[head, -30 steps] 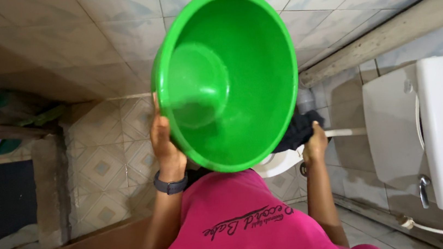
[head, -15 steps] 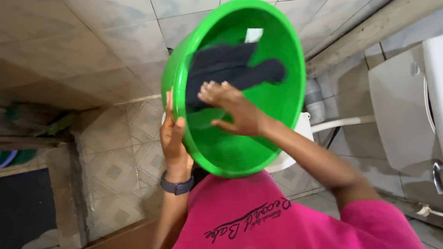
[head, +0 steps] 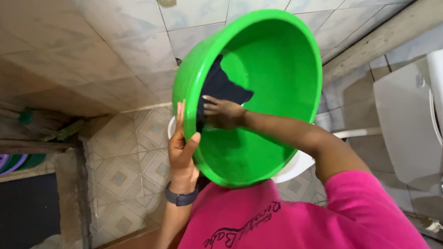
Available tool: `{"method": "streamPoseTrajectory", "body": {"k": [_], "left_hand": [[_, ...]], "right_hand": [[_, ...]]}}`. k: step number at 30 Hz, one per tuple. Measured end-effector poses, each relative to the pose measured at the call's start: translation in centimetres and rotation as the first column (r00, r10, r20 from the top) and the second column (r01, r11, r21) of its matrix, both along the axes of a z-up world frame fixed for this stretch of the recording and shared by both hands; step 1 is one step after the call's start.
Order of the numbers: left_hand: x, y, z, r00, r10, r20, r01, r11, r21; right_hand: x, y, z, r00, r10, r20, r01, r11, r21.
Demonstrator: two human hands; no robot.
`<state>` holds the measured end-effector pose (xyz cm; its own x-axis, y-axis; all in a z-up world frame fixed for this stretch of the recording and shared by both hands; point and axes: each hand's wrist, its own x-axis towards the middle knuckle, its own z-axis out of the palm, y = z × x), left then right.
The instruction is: The person scrubs the inside of a green plastic basin with a dark cloth, repeatedly dipping the cloth into a white bucket of water to rinse it. The person continues wiping the basin's interior and rim throughout the clip.
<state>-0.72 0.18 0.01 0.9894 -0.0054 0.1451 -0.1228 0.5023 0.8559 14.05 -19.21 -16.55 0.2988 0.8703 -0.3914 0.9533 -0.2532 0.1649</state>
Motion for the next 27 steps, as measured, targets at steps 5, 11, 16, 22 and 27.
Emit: {"method": "streamPoseTrajectory", "body": {"k": [5,11,16,22,27], "left_hand": [[-0.7,-1.0,1.7,0.994,-0.007,0.107,-0.003,0.996,0.088],[-1.6,-1.1,2.2,0.987,0.018,0.16,-0.024,0.999,0.034],[-1.9,-1.0,2.0,0.983,0.045,0.177,-0.058,0.996,0.069],[-1.5,-1.4,1.1,0.984,0.002,0.176,0.001,1.0,-0.016],[-0.9,-1.8,0.1,0.988,0.014,0.154,0.0,0.996,-0.091]], "right_hand": [[5.6,1.4,0.2,0.969,-0.241,-0.048,0.227,0.803,0.55],[9.2,-1.8,0.6,0.793,-0.608,0.027,0.471,0.641,0.606],[6.5,-7.3,-2.4,0.635,-0.748,0.194,0.674,0.659,0.333],[-5.3,-5.7,-7.8,0.531,-0.777,-0.338,0.846,0.472,0.246],[-9.9,2.2,-5.7,0.063,-0.032,-0.998,0.977,0.206,0.055]]}}
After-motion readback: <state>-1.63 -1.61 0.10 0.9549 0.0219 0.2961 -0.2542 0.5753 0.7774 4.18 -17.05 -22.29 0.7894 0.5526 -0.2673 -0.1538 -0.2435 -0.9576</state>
